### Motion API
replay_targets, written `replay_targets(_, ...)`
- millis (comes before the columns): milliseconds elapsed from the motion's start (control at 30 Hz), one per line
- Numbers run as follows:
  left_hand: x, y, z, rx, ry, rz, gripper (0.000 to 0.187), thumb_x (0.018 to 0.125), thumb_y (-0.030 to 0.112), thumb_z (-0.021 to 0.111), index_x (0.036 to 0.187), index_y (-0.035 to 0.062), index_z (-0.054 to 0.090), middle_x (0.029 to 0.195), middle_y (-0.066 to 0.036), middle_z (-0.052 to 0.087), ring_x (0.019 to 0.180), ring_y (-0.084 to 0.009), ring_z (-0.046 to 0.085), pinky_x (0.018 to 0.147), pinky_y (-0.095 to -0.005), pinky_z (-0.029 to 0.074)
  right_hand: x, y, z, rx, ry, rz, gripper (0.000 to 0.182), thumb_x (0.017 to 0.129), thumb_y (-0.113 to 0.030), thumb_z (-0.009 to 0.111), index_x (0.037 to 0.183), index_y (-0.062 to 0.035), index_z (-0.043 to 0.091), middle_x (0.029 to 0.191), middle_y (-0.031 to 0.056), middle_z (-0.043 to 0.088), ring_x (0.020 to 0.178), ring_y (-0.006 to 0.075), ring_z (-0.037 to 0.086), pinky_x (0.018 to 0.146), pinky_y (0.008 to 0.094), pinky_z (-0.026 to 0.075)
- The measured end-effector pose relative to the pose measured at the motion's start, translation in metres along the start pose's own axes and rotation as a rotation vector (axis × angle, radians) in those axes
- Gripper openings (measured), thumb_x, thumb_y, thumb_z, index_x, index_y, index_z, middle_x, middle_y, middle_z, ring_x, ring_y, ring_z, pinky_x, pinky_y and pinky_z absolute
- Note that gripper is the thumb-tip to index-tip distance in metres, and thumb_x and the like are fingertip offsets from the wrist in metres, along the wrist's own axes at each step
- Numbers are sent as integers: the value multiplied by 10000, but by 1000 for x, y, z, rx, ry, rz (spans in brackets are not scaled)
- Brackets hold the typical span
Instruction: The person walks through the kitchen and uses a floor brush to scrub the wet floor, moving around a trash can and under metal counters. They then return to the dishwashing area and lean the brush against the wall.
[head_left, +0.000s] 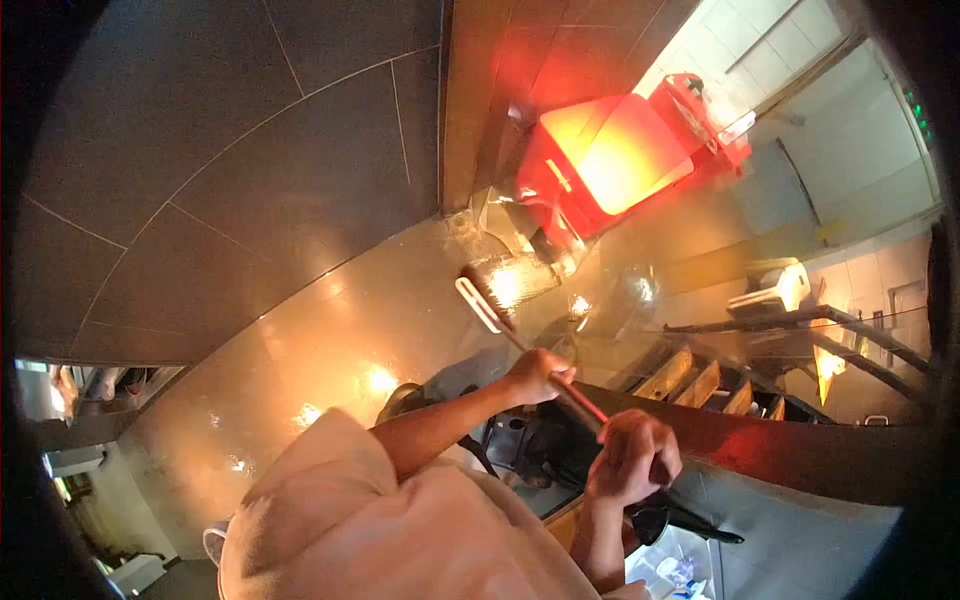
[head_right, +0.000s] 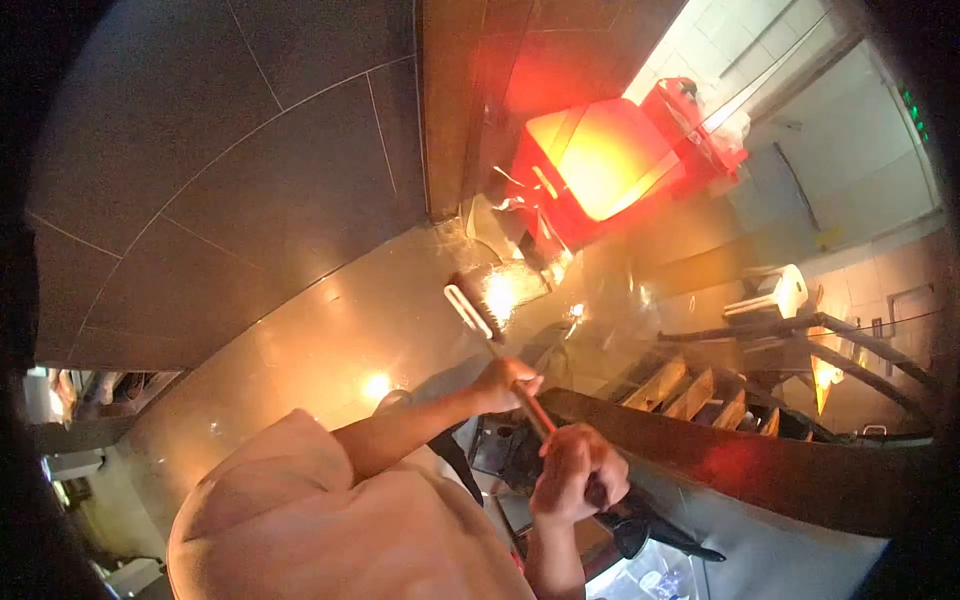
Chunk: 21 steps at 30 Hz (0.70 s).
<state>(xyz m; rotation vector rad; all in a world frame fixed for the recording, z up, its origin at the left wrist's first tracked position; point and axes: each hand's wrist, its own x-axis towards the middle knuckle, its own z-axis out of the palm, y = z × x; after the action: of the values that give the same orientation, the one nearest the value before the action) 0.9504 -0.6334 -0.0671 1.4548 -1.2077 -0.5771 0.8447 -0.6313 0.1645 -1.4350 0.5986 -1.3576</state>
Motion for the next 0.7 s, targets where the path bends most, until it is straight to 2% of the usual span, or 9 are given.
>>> replay_targets(100, 1, 29, -13, 82, 261, 126, 418, 885, 149, 701, 561, 35, 464, 524, -174, 452, 488, -394, 515, 503, -472, 406, 12, -38, 0, 119, -126, -35, 379, 954, -102, 644, 639, -77, 435, 531, 67, 496, 459, 183, 496, 427, 345, 452)
replay_targets(233, 68, 58, -31, 31, 325, 199, 402, 875, 150, 703, 553, 64, 479, 520, -166, 465, 490, -384, 526, 499, -471, 401, 52, -51, 9, 142, -182, -97, 310, 975, -162, 606, 714, -57, 477, 545, 45, 475, 490, 188, 474, 494, 346, 459)
replay_targets(333, 129, 16, -46, 106, 192, 121, 291, 855, 161, 710, 633, 60, 551, 624, -151, 591, 622, -372, 632, 561, -463, 462, 76, -10, 35, 57, -175, -128, 309, 994, -166, 571, 731, -36, 476, 587, 71, 494, 541, 218, 496, 540, 359, 464)
replay_targets(433, 177, -35, -61, 84, 272, 118, 224, 806, 140, 714, 678, 55, 552, 672, -167, 596, 697, -381, 645, 618, -469, 480, 92, 53, 64, -38, -189, -140, 295, 985, -122, 575, 726, -25, 472, 621, 93, 532, 568, 228, 515, 558, 353, 459)
replay_targets(467, 189, -58, -67, 107, 206, 112, 210, 793, 138, 714, 690, 57, 550, 688, -170, 597, 715, -387, 644, 636, -477, 484, 97, 79, 72, -46, -204, -177, 290, 980, -101, 576, 722, -23, 468, 631, 92, 544, 573, 225, 520, 558, 350, 455)
replay_targets(533, 209, -116, -80, 149, 85, 100, 189, 766, 134, 713, 715, 60, 547, 719, -177, 601, 753, -397, 643, 672, -492, 491, 109, 128, 91, -113, -224, -142, 286, 968, -60, 578, 707, -18, 468, 642, 93, 559, 580, 215, 530, 558, 345, 450)
replay_targets(567, 214, -149, -84, 200, 111, 122, 251, 782, 199, 710, 686, 71, 516, 688, -136, 567, 730, -372, 632, 654, -487, 481, 110, 151, 99, -178, -225, -61, 286, 960, -41, 579, 696, -15, 470, 642, 95, 562, 582, 208, 536, 558, 343, 449)
replay_targets(600, 216, -173, -93, 205, 65, 105, 259, 788, 182, 703, 679, 64, 500, 685, -139, 561, 716, -382, 612, 642, -480, 473, 113, 167, 103, -247, -227, 24, 288, 952, -22, 581, 686, -11, 473, 642, 98, 565, 584, 202, 541, 558, 341, 447)
replay_targets(700, 213, -201, -102, 15, 216, -95, 270, 847, 161, 666, 671, 53, 491, 662, -146, 531, 683, -362, 581, 624, -459, 447, 133, 203, 125, -199, -591, -38, 314, 968, -2, 545, 675, -22, 434, 727, 94, 574, 646, 166, 510, 566, 320, 416)
